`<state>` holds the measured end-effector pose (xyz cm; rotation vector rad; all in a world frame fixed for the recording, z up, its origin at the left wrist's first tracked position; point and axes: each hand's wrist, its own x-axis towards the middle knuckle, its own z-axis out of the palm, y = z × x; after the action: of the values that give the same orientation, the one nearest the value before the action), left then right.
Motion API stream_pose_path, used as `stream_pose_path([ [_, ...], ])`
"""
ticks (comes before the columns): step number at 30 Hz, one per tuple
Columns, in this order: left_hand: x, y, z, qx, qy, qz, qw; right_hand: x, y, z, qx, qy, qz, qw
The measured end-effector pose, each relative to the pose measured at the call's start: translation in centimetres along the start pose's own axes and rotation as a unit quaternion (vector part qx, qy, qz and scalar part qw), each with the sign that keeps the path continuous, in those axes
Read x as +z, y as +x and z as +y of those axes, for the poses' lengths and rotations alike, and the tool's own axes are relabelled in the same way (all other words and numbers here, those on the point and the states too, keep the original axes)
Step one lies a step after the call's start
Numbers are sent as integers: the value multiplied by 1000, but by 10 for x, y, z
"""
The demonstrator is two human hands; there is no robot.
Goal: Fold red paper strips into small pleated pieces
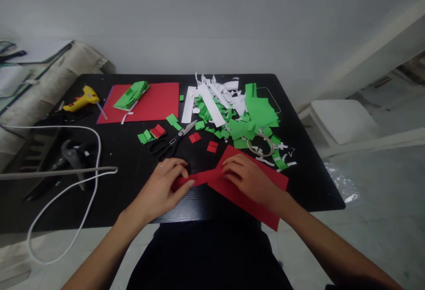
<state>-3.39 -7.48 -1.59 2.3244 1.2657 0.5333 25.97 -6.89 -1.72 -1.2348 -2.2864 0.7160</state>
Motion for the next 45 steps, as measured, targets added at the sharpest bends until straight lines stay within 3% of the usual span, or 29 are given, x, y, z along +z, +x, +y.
stream_pose_path([
  [7, 21, 19, 35, 21, -69, -44, 996, 3, 1, -8, -88, 15, 72, 993],
  [12, 21, 23, 44, -39, -161, -46, 985, 5, -3, -13, -134, 31, 133, 981],
  [15, 18, 21, 42, -46, -191, -34, 980, 4, -4, -15, -85, 37, 158, 983],
  [21, 12, 19, 41, -28, -200, -9, 979, 1, -1, -16, 29, 170, 111, 979],
  [29, 11, 14, 45, -33, -212, 22, 976, 7, 8, -28, 115, 405, 135, 897],
  [38, 16, 11, 53, -79, -305, 102, 944, 7, 18, -55, 178, 506, 209, 818],
  [45, 13, 11, 61, -59, -346, 131, 927, 6, 26, -64, 211, 538, 226, 784],
])
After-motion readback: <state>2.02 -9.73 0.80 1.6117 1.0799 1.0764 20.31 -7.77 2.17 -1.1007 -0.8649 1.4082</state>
